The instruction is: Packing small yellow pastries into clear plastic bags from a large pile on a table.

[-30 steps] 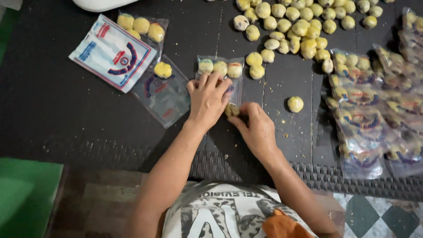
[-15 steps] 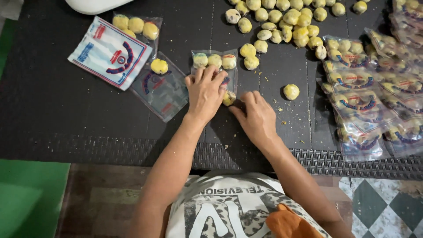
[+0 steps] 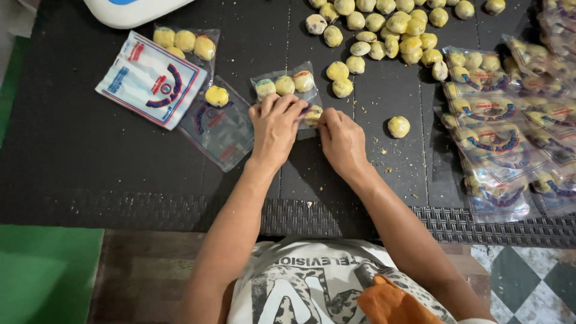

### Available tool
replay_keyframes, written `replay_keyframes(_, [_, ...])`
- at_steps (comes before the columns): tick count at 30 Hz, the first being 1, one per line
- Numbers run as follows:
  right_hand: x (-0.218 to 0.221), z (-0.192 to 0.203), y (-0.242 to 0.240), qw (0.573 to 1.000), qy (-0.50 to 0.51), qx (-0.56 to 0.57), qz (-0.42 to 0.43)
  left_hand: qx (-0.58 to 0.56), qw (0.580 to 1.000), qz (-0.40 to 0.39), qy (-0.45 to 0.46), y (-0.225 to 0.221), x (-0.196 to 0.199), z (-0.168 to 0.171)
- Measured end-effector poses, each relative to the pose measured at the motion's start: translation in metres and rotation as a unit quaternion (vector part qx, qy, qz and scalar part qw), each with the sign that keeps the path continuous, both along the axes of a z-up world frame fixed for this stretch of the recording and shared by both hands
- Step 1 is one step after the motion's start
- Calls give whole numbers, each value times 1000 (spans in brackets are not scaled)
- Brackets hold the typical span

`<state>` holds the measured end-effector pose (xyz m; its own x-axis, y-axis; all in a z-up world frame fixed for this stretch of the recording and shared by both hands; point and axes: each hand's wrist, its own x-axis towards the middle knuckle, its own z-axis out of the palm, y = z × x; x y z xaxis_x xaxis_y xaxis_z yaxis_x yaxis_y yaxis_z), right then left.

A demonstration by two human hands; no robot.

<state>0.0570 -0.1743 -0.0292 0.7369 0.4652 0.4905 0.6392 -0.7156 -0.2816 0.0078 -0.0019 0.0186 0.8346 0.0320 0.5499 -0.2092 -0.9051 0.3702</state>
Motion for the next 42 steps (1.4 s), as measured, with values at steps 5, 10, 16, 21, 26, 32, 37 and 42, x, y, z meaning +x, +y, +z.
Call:
replay_keyframes(5, [9,-8,-2,999,27,39,19,63,996,-28,59,-6,16,-39])
replay_keyframes(10, [0,-9,-7,995,74,41,47,64,997,-19,46,-20,27,-38])
replay_keyframes(16, [-16,-7,-4,1000,17,1,19,101,995,-18,17,-19,21,-29])
replay_keyframes(21, [-21,-5,-5,1000,-15,-17,8,21,991,81,108,5,-21,-11])
replay_keyframes(26, [-23,1,-5,997,-56,-53,0,-93,990,80,66,14,-31,-28])
replay_keyframes(32, [-26,5,-7,993,-42,-104,-34,-147,987,56,32,14,-25,-35])
replay_keyframes(37, [-28,45,18,983,-105,-145,-32,-93,994,59,-19,16,-20,-44])
replay_keyframes(42, [-1,43,51,981,-126,-129,70,51,985,156,-49,11,-19,-46])
